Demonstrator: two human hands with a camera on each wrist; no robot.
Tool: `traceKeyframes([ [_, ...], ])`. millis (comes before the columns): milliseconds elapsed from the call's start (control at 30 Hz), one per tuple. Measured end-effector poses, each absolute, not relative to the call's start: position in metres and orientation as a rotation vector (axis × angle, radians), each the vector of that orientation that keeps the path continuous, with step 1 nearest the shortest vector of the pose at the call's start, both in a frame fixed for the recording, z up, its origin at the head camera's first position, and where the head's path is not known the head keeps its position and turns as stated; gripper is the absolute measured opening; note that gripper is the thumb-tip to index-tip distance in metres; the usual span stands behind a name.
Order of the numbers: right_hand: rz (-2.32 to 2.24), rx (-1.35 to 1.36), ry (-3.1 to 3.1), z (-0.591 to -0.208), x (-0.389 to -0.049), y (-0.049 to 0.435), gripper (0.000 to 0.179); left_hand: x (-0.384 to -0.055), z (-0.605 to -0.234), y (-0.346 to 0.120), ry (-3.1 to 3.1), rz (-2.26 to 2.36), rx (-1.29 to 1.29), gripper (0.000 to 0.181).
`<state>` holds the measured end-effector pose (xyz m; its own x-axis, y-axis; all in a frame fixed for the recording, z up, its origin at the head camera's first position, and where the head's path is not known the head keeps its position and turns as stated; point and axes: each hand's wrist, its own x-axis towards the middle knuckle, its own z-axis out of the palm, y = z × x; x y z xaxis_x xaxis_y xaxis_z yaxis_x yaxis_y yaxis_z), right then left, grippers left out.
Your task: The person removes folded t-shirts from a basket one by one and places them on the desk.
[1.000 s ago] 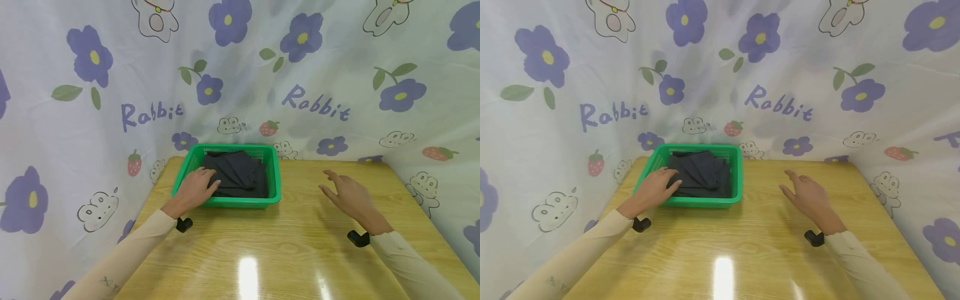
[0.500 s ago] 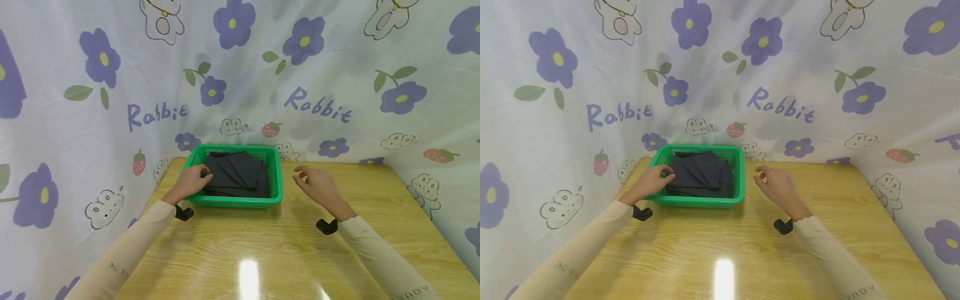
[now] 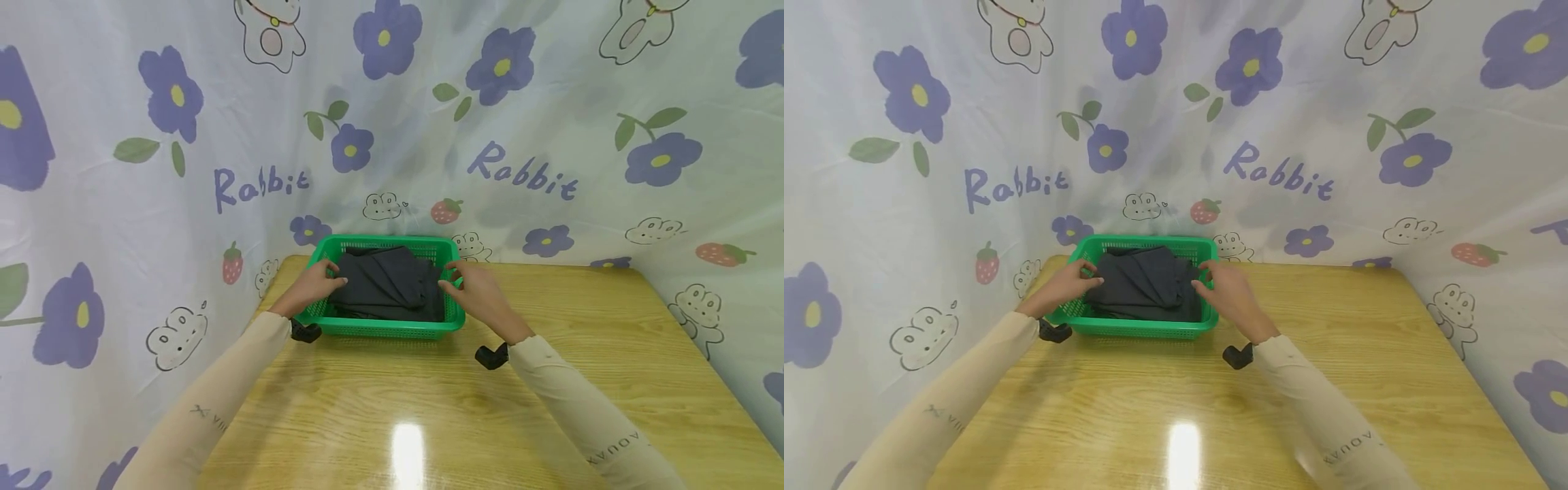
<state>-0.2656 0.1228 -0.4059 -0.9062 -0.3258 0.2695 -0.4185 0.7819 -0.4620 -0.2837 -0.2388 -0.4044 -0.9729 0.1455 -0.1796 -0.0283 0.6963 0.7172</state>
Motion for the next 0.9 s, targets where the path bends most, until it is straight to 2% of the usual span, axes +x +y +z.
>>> traceKeyframes([
  [267,0.788,0.553,-2.871,-0.408,-0.271,0.094,0.058,-0.287,-0.4,-0.232,2.636,1.099,0.036,0.07],
  [567,0.759,0.441,-3.077,-0.413,-0.279,0.066,0.083,-0.297,-0.408,-0.241,2.534,1.191,-0.024,0.076],
  [900,1.022,0.345,-3.17,-0.429,-0.289,0.057,0.087,-0.303,-0.414,-0.241,2.47,1.282,0.024,0.072],
])
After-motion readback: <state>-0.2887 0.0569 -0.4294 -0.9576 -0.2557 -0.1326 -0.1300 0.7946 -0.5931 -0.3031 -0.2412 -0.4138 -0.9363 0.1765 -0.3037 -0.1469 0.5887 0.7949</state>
